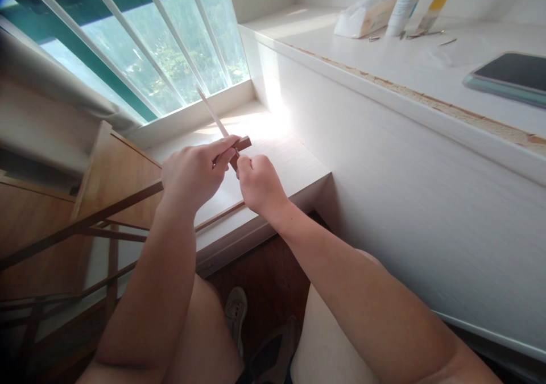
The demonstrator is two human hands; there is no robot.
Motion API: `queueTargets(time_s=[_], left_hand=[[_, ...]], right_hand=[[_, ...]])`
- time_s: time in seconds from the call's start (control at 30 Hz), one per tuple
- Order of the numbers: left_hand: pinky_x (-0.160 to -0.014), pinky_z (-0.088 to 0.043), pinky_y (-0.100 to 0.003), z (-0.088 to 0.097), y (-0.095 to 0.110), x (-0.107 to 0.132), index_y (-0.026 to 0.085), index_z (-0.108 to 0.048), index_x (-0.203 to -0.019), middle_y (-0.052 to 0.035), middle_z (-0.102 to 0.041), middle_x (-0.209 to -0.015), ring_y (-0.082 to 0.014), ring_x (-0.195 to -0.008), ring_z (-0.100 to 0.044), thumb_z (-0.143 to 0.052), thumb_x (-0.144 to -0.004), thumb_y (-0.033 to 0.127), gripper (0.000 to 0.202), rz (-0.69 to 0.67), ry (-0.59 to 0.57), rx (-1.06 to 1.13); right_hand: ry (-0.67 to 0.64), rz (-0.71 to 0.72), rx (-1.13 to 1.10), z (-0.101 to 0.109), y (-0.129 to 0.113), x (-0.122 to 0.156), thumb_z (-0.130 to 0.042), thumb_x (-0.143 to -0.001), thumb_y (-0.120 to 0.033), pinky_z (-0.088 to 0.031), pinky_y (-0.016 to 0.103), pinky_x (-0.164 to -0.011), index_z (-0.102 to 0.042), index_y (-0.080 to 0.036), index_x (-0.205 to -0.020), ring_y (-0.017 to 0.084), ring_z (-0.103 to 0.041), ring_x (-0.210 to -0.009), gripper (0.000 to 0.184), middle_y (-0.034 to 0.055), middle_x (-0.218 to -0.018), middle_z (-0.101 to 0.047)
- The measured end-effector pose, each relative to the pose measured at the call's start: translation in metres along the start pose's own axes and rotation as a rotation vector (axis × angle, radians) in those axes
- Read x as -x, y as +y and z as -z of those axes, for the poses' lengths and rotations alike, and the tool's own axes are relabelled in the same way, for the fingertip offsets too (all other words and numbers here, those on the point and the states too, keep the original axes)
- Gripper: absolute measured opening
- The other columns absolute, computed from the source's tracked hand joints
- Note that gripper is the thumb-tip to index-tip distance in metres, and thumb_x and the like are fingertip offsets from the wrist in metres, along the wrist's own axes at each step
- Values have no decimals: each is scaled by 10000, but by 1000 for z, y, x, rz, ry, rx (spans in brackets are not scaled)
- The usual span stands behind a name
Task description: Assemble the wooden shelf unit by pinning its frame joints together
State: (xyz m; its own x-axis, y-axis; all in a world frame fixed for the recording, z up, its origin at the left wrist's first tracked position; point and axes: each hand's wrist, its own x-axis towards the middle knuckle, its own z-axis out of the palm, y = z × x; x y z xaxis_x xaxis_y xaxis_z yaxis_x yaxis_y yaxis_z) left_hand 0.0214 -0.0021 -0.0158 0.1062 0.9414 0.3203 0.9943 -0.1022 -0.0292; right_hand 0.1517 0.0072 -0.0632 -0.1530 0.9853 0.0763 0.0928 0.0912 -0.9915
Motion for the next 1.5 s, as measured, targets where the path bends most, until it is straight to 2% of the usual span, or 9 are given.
queueTargets(time_s=[0.1,0.17,0.33,0.6,0.77,1.03,1.17,1.27,1.5], left_hand=[[-670,-408,-333,2,1,1,478,-614,-1285,-2,-754,-912,-249,-832,-681,-364,-1000,472,379,3,-13,1],[-681,-412,-334,4,3,1,475,-612,-1289,-3,-757,-934,-246,-845,-680,-359,-1002,473,383,8,-27,6],[-701,-414,-342,5,3,0,476,-610,-1293,-5,-760,-985,-256,-884,-680,-355,-1004,473,386,24,-48,43],[-667,-388,-338,3,0,-1,491,-612,-1282,-4,-751,-932,-254,-827,-672,-358,-999,473,380,11,-38,52],[-688,-403,-341,4,2,0,484,-613,-1286,-8,-754,-958,-259,-849,-674,-368,-996,464,381,18,-33,38],[-699,-415,-348,5,4,1,488,-603,-1292,-6,-754,-955,-264,-863,-679,-354,-995,478,388,7,-36,18],[-713,-421,-351,5,4,1,485,-604,-1292,-6,-755,-973,-265,-880,-677,-361,-993,471,385,19,-45,27],[-717,-423,-353,5,4,0,486,-604,-1292,-6,-755,-976,-266,-884,-676,-370,-990,468,382,22,-56,32],[-709,-423,-363,3,2,0,483,-611,-1284,-8,-757,-968,-276,-872,-678,-372,-987,475,381,11,-34,46]], right_hand=[[-42,-121,-217,-2,-2,2,-363,-911,-252,-247,263,-424,-327,-251,-570,108,-306,-400,344,-63,-435,-296],[-47,-145,-212,-1,-5,3,-373,-920,-269,-251,263,-420,-318,-253,-574,108,-308,-398,352,-63,-436,-298],[-19,-109,-5,3,-12,8,-364,-969,-340,-301,271,-463,-337,-249,-575,121,-356,-439,405,-42,-462,-342],[-38,121,348,6,-11,21,-303,-1010,-363,-300,280,-556,-365,-225,-580,132,-413,-554,457,-8,-556,-423],[-33,154,446,12,-8,10,-296,-1016,-338,-295,283,-578,-385,-218,-595,134,-422,-572,446,-5,-574,-444],[-82,211,732,18,-7,2,-250,-1033,-354,-282,307,-587,-518,-191,-640,159,-499,-600,503,45,-619,-565],[-101,230,934,22,-11,2,-253,-1035,-354,-298,314,-597,-637,-164,-767,191,-570,-659,505,95,-742,-662],[-108,236,1052,23,-15,3,-262,-1034,-354,-313,318,-603,-672,-156,-854,217,-609,-686,489,115,-780,-681],[-78,197,1109,21,-22,8,-264,-1040,-363,-345,331,-626,-671,-148,-897,239,-631,-703,483,138,-784,-679]])
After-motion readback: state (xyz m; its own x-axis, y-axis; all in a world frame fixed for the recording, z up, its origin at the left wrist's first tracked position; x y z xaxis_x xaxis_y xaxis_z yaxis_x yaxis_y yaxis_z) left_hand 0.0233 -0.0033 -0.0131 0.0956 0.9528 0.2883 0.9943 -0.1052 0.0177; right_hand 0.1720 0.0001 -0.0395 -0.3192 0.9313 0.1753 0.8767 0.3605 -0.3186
